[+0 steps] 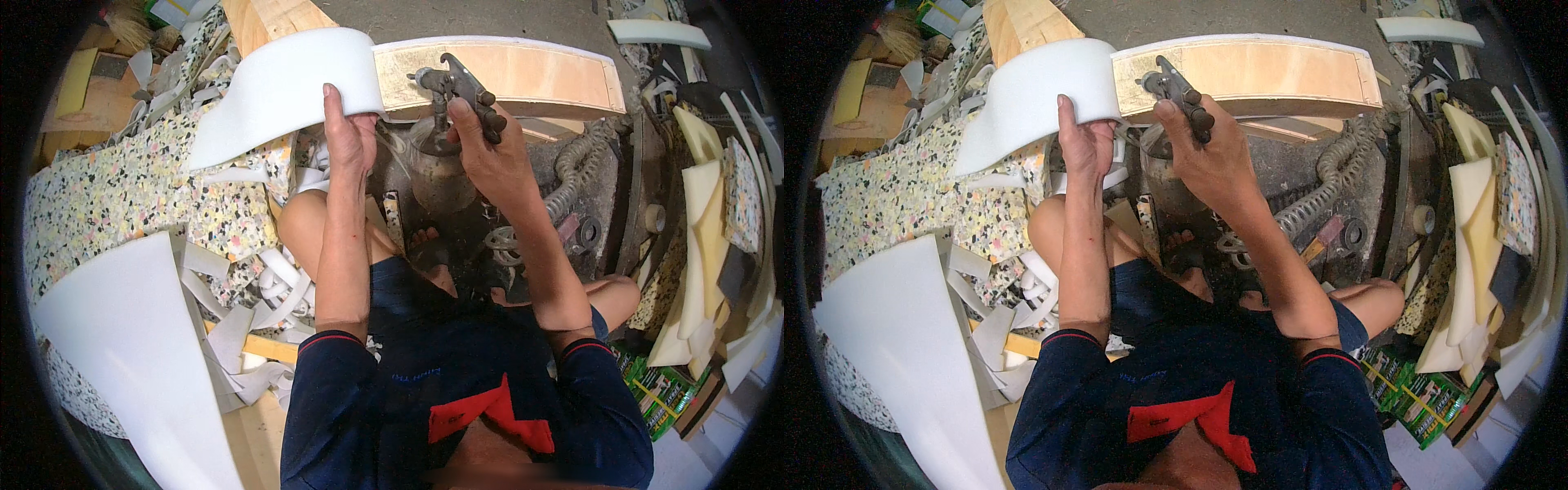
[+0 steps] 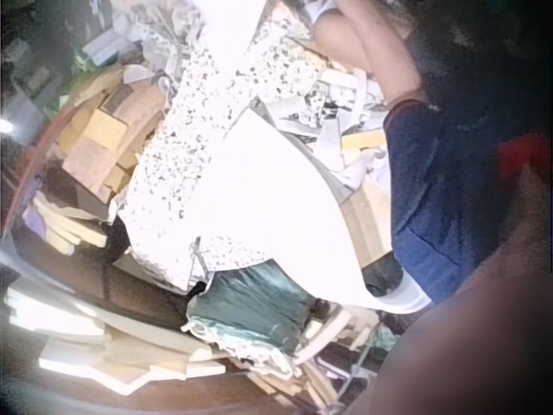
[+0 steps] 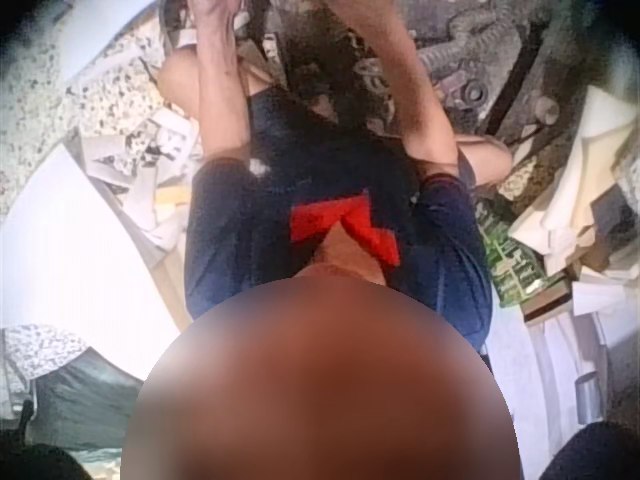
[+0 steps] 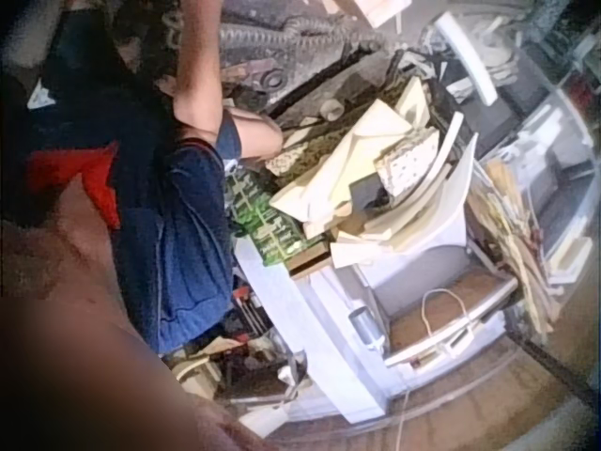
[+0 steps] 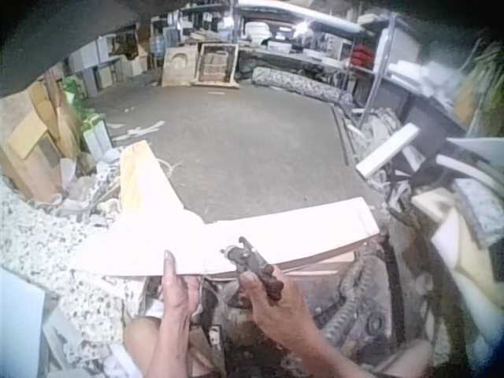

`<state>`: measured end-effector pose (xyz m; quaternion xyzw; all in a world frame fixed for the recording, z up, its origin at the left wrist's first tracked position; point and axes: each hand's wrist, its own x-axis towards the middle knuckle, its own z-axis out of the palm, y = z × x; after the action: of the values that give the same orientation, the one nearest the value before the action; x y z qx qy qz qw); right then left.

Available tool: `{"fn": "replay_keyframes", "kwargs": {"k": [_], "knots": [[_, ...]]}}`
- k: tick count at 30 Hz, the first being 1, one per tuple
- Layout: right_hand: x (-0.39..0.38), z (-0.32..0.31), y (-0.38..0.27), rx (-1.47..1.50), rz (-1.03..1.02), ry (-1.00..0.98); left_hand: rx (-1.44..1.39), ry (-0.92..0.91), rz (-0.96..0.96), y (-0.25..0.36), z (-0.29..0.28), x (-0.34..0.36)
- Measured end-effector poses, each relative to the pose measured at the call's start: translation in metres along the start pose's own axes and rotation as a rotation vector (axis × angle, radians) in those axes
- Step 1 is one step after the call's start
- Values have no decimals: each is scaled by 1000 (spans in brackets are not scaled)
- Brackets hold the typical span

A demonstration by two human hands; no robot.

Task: The person applies adhesive to a curved wooden piece using a spray gun, then presses a white foam sheet onto the glued surface. The person smooths the foam, trims excess material with a knife, and repositions the foam to ensure full coverage.

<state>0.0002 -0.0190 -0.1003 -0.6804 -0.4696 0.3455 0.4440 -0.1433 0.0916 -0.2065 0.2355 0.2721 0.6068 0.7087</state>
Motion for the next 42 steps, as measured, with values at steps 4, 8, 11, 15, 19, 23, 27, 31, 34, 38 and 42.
{"fn": "replay_keyframes", "kwargs": {"k": [4,8,11,15,19,23,27,31,34,38,42], "knots": [[-1,-6,-7,17,32,-42,9,-25,4,1,1,0],[4,-5,-9,7,25,-74,24,-6,6,-1,0,1],[7,-5,-6,75,39,-49,17,-2,7,-3,-3,2],[8,-13,1,136,-60,6,5,10,-3,-4,-4,4],[9,-31,10,62,-48,74,23,28,-14,-3,-5,4],[7,-53,18,53,-31,135,13,3,-5,-4,-7,4],[5,-78,23,11,100,220,8,5,-14,-5,-10,7],[4,-105,27,13,185,281,31,101,-53,-5,-12,7],[3,-126,31,10,224,366,19,87,-34,-7,-9,7],[3,-154,34,14,184,414,78,54,-14,-5,-6,7],[3,-178,34,42,170,479,95,57,2,-5,-7,8]]}}
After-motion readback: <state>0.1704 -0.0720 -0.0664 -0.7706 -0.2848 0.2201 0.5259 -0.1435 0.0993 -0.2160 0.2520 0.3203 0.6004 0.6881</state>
